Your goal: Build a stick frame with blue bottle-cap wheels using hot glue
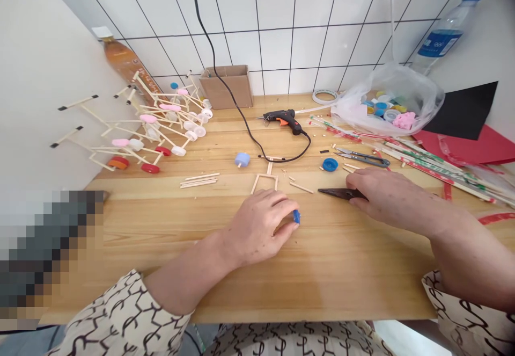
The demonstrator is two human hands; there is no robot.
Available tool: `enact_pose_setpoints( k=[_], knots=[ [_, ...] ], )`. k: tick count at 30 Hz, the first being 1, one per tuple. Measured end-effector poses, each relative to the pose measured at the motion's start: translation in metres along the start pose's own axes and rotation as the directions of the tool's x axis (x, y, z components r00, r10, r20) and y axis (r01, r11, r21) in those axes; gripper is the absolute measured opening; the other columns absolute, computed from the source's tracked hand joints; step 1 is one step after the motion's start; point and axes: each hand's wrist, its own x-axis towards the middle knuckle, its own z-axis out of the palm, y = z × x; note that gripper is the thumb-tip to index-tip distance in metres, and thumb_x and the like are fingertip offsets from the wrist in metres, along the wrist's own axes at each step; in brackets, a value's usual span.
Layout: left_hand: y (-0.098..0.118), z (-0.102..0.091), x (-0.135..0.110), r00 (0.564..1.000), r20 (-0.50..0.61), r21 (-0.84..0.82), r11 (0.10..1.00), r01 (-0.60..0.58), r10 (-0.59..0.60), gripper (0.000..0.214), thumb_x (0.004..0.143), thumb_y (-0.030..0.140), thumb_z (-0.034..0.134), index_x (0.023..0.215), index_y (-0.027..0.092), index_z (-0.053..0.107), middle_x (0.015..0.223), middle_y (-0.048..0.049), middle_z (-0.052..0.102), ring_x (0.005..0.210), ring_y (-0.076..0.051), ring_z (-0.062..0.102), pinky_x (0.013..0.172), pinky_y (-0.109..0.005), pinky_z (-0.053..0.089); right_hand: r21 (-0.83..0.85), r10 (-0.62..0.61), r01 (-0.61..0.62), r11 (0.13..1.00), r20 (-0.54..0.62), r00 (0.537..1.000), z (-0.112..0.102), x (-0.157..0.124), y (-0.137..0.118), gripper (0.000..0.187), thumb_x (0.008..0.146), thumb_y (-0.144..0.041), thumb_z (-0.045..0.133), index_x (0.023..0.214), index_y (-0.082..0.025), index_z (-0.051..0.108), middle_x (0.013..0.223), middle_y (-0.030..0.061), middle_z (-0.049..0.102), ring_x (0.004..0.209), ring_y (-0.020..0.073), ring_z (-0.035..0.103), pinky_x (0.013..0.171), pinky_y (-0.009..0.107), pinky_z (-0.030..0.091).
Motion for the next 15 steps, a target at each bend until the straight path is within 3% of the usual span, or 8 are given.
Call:
enact_pose_setpoints(
  k=[7,15],
  knots=[
    [0.000,0.000,0.000,1.000,0.001,0.006,1.000,0.002,-0.002,0.012,0.081,0.020,0.056,0.093,0.016,0.059,0.086,-0.0057,0.064,0.081,-0.019,0.057,0.077,-0.034,0.048,0.049,-0.069,0.069,0.996,0.005,0.998,-0.001,-0.004,-0.001,0.008,0.073,-0.014,0.051,0.073,-0.020,0.056,0.078,0.0058,0.062,0.073,0.0219,0.058,0.061,0.031,0.040],
    [0.001,-0.001,0.000,1.000,0.008,0.018,1.000,0.006,-0.006,0.012,0.082,0.020,0.055,0.092,0.015,0.059,0.084,-0.0057,0.064,0.080,-0.018,0.057,0.076,-0.034,0.048,0.160,-0.185,0.184,0.970,-0.014,0.983,-0.009,-0.011,-0.024,0.012,0.074,-0.011,0.051,0.076,-0.020,0.058,0.080,0.0048,0.062,0.077,0.0208,0.058,0.066,0.031,0.040]
  ],
)
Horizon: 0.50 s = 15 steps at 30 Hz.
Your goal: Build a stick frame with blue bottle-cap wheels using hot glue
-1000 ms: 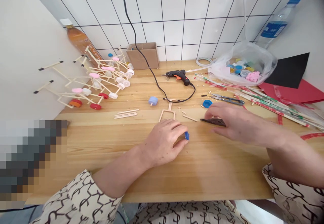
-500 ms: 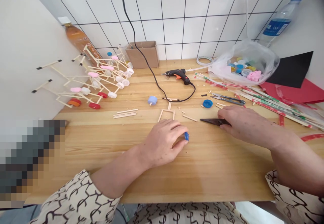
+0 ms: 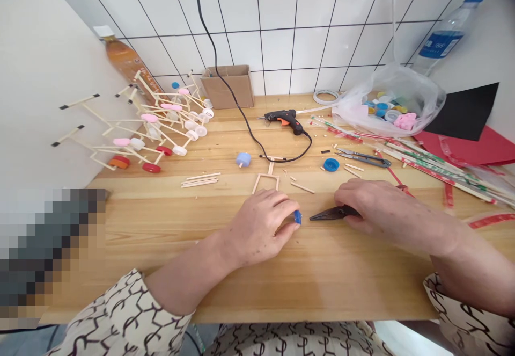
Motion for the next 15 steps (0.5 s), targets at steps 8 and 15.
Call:
enact_pose_setpoints(
  k=[8,15],
  knots=[
    [0.0006,0.0002,-0.0001,1.000,0.003,0.001,1.000,0.010,-0.010,0.011,0.082,0.020,0.055,0.090,0.016,0.060,0.086,-0.0061,0.064,0.081,-0.019,0.058,0.076,-0.033,0.047,-0.037,-0.028,0.027,0.999,-0.027,0.999,0.0001,0.0039,-0.0121,0.012,0.073,-0.008,0.051,0.072,-0.019,0.056,0.076,0.0050,0.062,0.072,0.0198,0.057,0.062,0.029,0.039],
    [0.0000,0.0011,-0.0005,1.000,-0.003,-0.001,1.000,0.008,-0.008,0.012,0.082,0.020,0.056,0.092,0.016,0.060,0.087,-0.0062,0.065,0.082,-0.019,0.058,0.077,-0.034,0.047,-0.032,-0.015,0.014,0.999,-0.021,1.000,0.0013,0.0053,-0.0126,0.012,0.074,-0.009,0.051,0.077,-0.018,0.060,0.079,0.0064,0.063,0.076,0.0216,0.059,0.066,0.031,0.041]
  ],
)
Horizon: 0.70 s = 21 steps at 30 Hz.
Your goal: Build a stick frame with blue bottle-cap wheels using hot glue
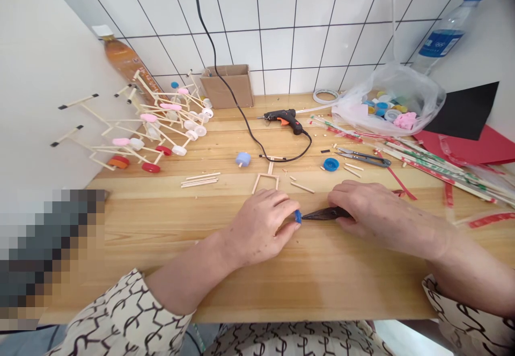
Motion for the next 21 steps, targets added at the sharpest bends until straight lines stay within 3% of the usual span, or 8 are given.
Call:
enact_pose_setpoints(
  k=[21],
  knots=[
    [-0.0005,0.0009,0.0001,1.000,-0.001,-0.001,1.000,-0.013,0.013,0.012,0.081,0.019,0.058,0.091,0.014,0.061,0.086,-0.0062,0.065,0.080,-0.019,0.058,0.075,-0.033,0.047,-0.019,-0.005,0.005,1.000,-0.014,1.000,-0.0001,0.0006,-0.0033,0.010,0.075,-0.009,0.054,0.075,-0.018,0.059,0.077,0.0047,0.062,0.073,0.0185,0.057,0.063,0.027,0.040]
  ],
)
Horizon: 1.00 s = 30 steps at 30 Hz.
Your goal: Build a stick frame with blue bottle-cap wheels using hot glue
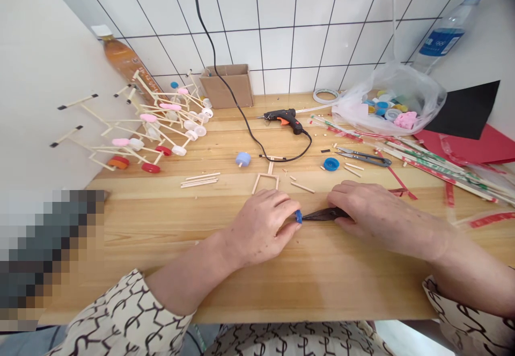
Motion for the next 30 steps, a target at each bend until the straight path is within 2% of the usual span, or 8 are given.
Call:
enact_pose_setpoints(
  k=[5,11,30],
  knots=[
    [0.0001,0.0000,-0.0001,1.000,-0.007,0.001,1.000,0.001,-0.001,0.012,0.081,0.019,0.057,0.092,0.014,0.061,0.087,-0.0064,0.065,0.082,-0.019,0.058,0.077,-0.033,0.047,0.007,0.007,-0.007,1.000,-0.001,1.000,-0.0011,-0.0007,0.0006,0.008,0.076,-0.011,0.055,0.078,-0.017,0.059,0.081,0.0052,0.063,0.078,0.0201,0.057,0.067,0.030,0.041],
    [0.0002,-0.0001,0.0005,1.000,-0.009,0.008,1.000,-0.003,0.003,0.013,0.081,0.019,0.057,0.092,0.013,0.061,0.086,-0.0065,0.065,0.080,-0.019,0.058,0.076,-0.033,0.047,0.014,0.006,-0.006,1.000,0.017,1.000,-0.0031,0.0000,-0.0018,0.009,0.075,-0.009,0.055,0.075,-0.017,0.058,0.078,0.0052,0.063,0.076,0.0195,0.057,0.065,0.028,0.041],
    [0.0002,0.0004,0.0001,1.000,-0.010,0.017,1.000,-0.003,0.003,0.011,0.082,0.019,0.056,0.090,0.014,0.060,0.086,-0.0063,0.065,0.080,-0.019,0.058,0.075,-0.032,0.047,-0.006,-0.028,0.028,1.000,-0.037,0.999,0.0017,0.0032,-0.0009,0.008,0.074,-0.010,0.055,0.073,-0.017,0.057,0.076,0.0043,0.062,0.071,0.0176,0.056,0.062,0.027,0.038]
  ],
)
